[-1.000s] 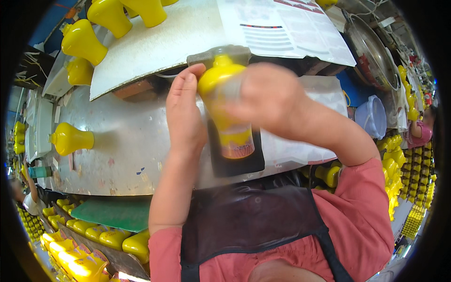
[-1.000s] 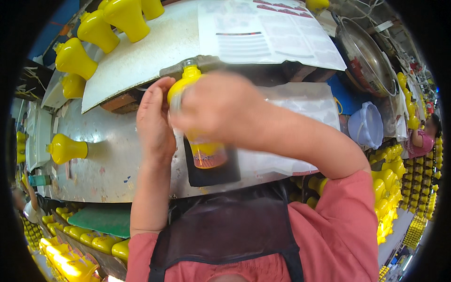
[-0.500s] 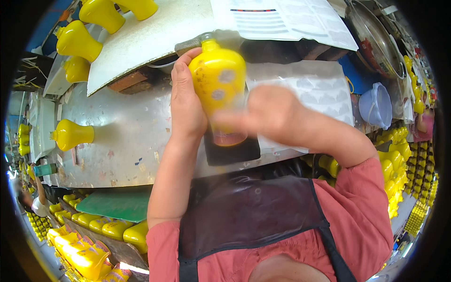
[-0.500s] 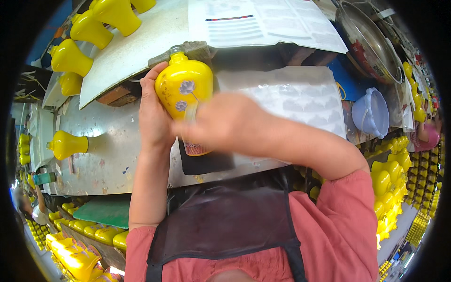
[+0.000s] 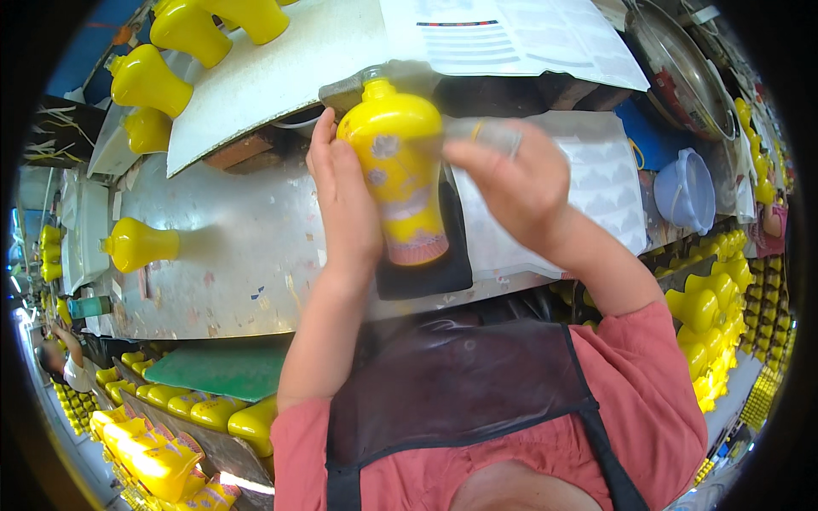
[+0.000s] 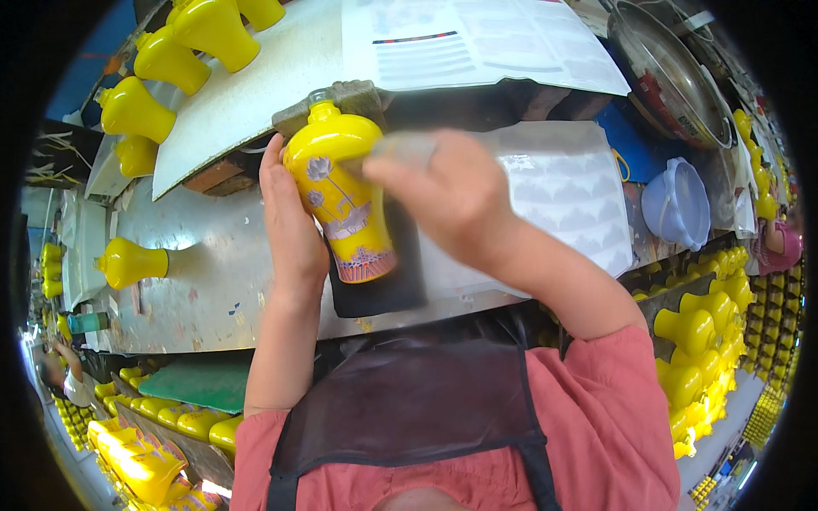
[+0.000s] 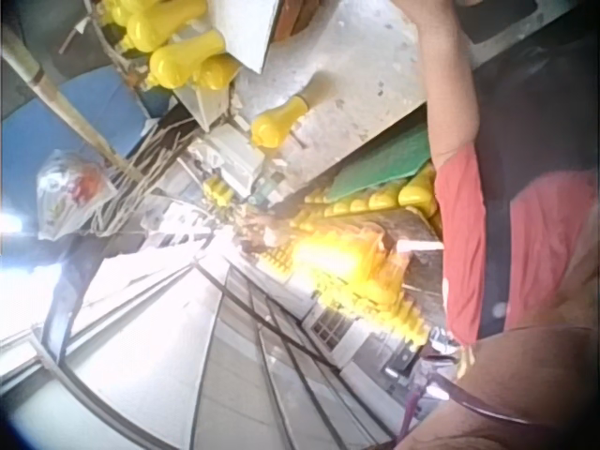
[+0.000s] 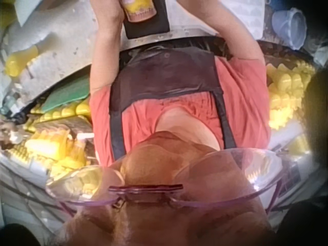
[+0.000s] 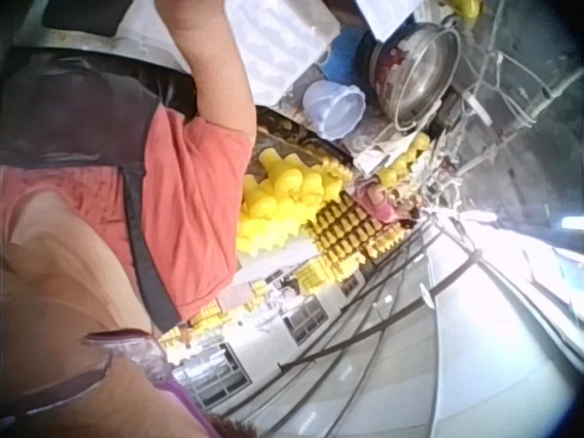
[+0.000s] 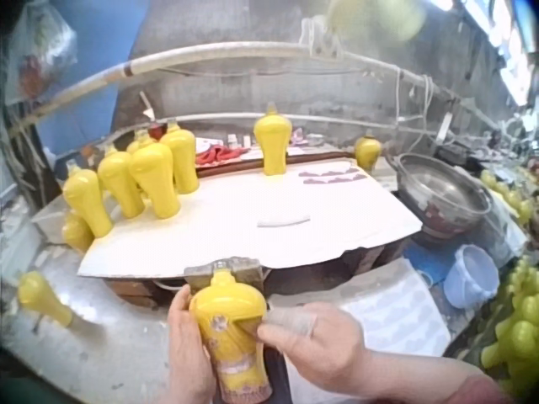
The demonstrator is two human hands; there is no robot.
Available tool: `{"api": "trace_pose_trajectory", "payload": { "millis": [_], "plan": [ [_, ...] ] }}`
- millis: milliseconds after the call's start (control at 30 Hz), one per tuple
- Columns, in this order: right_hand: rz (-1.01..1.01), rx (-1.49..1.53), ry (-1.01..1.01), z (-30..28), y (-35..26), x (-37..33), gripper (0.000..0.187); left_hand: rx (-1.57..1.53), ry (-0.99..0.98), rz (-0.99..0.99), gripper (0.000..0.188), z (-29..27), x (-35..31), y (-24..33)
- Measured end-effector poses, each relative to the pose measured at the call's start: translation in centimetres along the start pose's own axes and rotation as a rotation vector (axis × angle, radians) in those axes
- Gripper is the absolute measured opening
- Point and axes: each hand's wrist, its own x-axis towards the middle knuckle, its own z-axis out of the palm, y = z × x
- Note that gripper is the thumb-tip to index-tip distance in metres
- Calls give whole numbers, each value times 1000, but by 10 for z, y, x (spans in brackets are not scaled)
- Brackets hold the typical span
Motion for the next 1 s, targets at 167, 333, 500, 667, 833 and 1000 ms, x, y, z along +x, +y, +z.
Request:
{"api": "trace_pose_trajectory", "payload": {
  "millis": [167,333,500,667,833,1000],
  "plan": [
    [-58,321,-61,5,-27,-33,28,-94,-94,-48,64,9,-23,3],
    [473,299,13,12,-18,-20,25,-252,-149,-117,60,0,-16,-4],
    [294,253,-62,6,-38,-3,31,-278,-181,-100,69,-3,-16,-8],
    [508,116,-8,11,-23,-6,32,-294,-187,-94,72,-3,-17,-9],
    [301,222,-17,16,-15,-9,32,-127,-193,-66,83,-6,-17,-10],
    [359,239,3,16,-11,13,30,33,-222,-17,105,-3,-23,-11]
  ]
}}
